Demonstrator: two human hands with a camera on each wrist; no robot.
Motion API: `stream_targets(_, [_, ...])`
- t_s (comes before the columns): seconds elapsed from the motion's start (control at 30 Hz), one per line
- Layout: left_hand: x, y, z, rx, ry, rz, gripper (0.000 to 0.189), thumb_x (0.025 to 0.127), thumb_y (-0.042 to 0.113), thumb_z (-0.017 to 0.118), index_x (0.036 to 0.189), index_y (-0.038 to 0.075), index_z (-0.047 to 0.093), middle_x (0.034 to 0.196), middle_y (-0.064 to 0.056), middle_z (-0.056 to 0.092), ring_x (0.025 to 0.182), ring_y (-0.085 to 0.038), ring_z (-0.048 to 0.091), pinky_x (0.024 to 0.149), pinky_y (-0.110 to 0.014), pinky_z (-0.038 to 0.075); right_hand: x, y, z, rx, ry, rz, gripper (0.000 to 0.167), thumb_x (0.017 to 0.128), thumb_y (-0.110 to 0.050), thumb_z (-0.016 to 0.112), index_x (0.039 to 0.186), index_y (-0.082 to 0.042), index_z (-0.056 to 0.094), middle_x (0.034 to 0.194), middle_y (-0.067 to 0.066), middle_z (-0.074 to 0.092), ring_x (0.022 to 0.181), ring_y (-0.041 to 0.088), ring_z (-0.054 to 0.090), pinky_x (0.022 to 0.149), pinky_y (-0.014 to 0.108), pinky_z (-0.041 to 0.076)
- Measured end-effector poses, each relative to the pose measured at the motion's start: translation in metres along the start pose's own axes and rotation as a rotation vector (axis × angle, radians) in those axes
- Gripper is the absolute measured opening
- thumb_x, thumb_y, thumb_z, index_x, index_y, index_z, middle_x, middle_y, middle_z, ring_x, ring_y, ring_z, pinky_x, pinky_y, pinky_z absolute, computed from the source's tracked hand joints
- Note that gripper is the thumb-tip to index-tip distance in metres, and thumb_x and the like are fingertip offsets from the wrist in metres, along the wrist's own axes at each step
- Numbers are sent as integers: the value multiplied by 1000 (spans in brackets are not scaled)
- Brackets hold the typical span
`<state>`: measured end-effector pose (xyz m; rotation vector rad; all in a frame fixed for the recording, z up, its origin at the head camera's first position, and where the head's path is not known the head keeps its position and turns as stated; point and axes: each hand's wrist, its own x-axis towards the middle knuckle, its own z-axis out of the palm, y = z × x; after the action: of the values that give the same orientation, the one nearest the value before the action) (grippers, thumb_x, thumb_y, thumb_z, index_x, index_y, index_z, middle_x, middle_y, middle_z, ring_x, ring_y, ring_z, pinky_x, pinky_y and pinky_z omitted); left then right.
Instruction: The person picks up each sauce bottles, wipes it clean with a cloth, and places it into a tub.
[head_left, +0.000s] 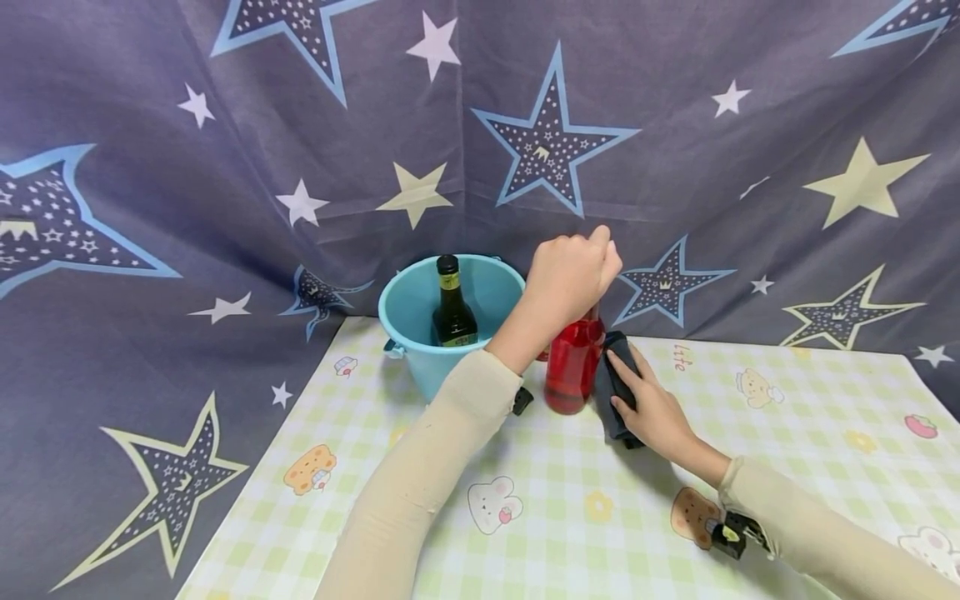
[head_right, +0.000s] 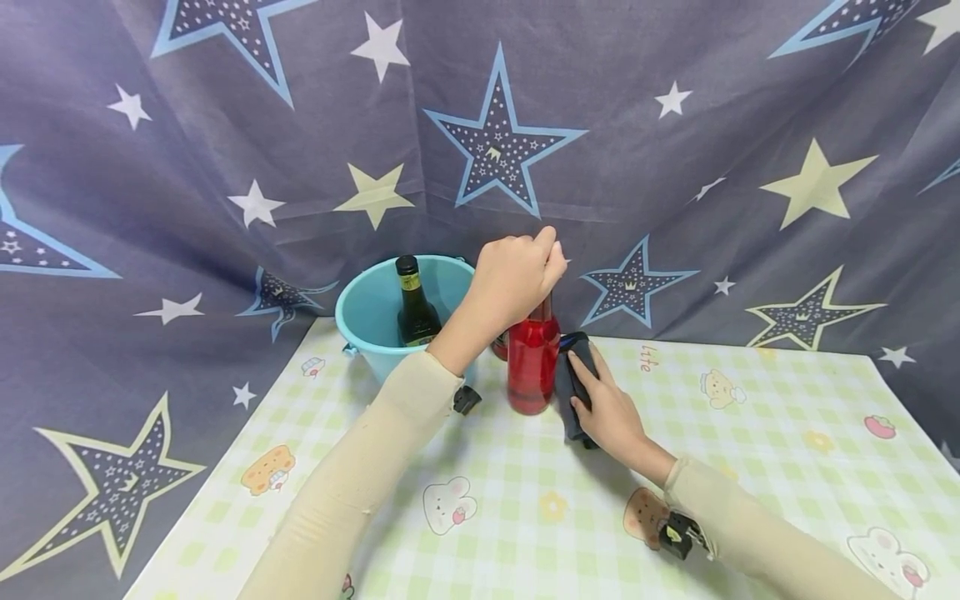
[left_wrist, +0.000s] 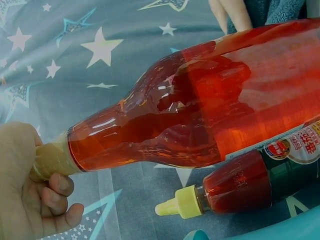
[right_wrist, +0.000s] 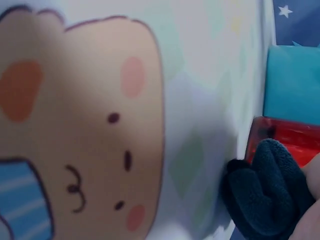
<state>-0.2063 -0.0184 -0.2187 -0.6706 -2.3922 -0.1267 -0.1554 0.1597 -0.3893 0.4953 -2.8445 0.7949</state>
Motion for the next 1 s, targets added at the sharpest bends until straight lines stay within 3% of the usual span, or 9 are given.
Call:
stream_targets(0.13, [0, 1, -1, 7, -2, 1, 30, 108, 28, 38, 90, 13, 58, 58, 0, 52, 51, -16, 54, 49, -25, 44, -1, 0, -9, 36, 38, -5, 70, 96, -5, 66, 159, -10, 35, 169, 22, 16, 46, 13, 47, 49, 28, 38])
stream_targets(0.2, [-1, 0, -1, 12, 4, 5, 30, 108, 28, 38, 89, 13, 57, 57, 1, 50, 50, -16, 52, 48, -25, 42, -1, -2, -15, 56, 75, -20, 70, 95, -3, 66, 158, -9, 37, 168, 22, 18, 54, 23, 58, 51, 29, 38])
stream_targets(0.3, [-1, -1, 0, 18, 17, 17, 31, 108, 27, 38, 89, 13, 57, 56, 1, 47, 48, -16, 51, 47, -25, 40, 1, -6, -27, 91, 130, -38, 69, 94, -1, 67, 157, -9, 39, 167, 23, 21, 98, 44, 69, 62, 38, 45])
stream_targets(0.37, [-1, -2, 1, 20, 23, 28, 31, 108, 28, 38, 88, 13, 57, 56, 2, 46, 48, -16, 51, 47, -25, 40, 3, -10, -35, 120, 161, -45, 69, 93, 0, 67, 156, -10, 40, 167, 24, 22, 129, 52, 53, 74, 47, 48])
stream_targets(0.43, [-1, -4, 1, 20, 21, 43, 32, 109, 28, 38, 89, 13, 57, 56, 2, 46, 48, -16, 52, 47, -25, 40, 6, -13, -42, 157, 188, -49, 69, 93, 1, 67, 156, -11, 41, 167, 24, 22, 142, 55, 37, 86, 55, 48])
stream_targets(0.6, [-1, -8, -1, 29, -19, 75, 33, 110, 33, 37, 94, 13, 58, 62, 1, 55, 57, -17, 57, 52, -26, 46, 10, -20, -57, 254, 246, -60, 69, 92, 1, 68, 155, -11, 43, 166, 24, 23, 148, 53, 27, 99, 62, 41])
stream_targets(0.77, [0, -11, -4, 61, -78, 105, 38, 111, 38, 32, 104, 13, 60, 85, -1, 67, 81, -20, 61, 65, -28, 55, 10, -28, -71, 332, 292, -65, 68, 92, 0, 69, 154, -12, 45, 166, 23, 23, 152, 49, 23, 109, 65, 34])
stream_targets(0.9, [2, -15, -8, 67, -140, 149, 40, 112, 39, 29, 118, 15, 60, 108, 0, 69, 97, -20, 59, 75, -29, 57, 11, -36, -83, 383, 325, -58, 70, 91, -3, 72, 155, -18, 45, 167, 21, 24, 154, 45, 23, 115, 63, 29])
stream_targets(1.0, [3, -19, -10, 61, -180, 189, 39, 112, 40, 29, 124, 16, 56, 111, 2, 67, 98, -18, 56, 78, -28, 55, 12, -42, -93, 428, 346, -37, 72, 91, -6, 74, 155, -24, 45, 167, 17, 25, 154, 40, 25, 115, 58, 29])
